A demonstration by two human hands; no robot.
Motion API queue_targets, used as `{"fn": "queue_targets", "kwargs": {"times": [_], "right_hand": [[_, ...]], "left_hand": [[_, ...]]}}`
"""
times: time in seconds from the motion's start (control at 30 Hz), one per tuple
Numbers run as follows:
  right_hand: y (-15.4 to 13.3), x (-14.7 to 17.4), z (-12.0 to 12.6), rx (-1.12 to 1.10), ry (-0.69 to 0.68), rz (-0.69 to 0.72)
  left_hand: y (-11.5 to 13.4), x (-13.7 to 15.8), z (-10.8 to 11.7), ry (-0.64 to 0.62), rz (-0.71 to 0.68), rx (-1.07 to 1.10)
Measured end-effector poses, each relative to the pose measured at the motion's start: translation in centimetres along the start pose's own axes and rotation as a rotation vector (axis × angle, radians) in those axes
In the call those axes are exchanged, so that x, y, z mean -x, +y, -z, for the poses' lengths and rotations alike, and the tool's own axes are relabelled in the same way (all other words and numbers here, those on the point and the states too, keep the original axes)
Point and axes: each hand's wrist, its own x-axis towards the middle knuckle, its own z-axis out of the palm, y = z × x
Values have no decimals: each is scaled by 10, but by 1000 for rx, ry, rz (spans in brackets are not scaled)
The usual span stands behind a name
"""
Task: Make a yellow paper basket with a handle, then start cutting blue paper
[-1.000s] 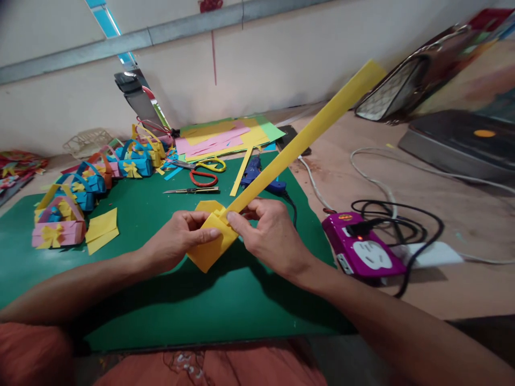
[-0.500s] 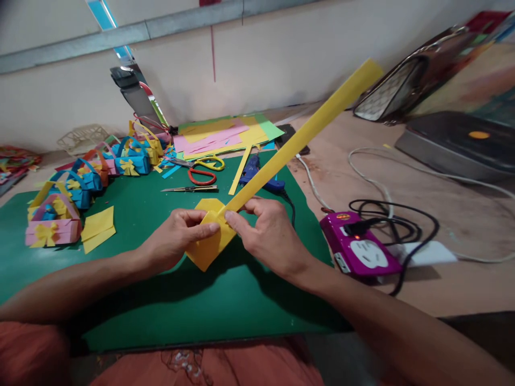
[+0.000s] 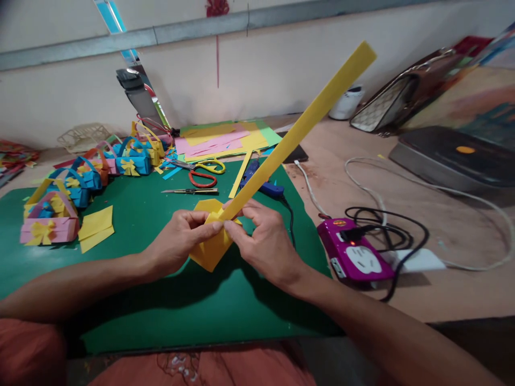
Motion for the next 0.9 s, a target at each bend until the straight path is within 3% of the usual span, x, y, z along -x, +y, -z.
{"fn": "queue_targets", "kwargs": {"times": [0.23, 0.5, 0.9], "right_hand": [[8, 2, -2, 133, 109, 176], [17, -3, -4, 185, 112, 395], [28, -8, -4, 284, 112, 547]], "left_hand": [[2, -1, -2, -28, -17, 19], [5, -5, -1, -24, -12, 41], [6, -9, 0, 45, 11, 12]]}}
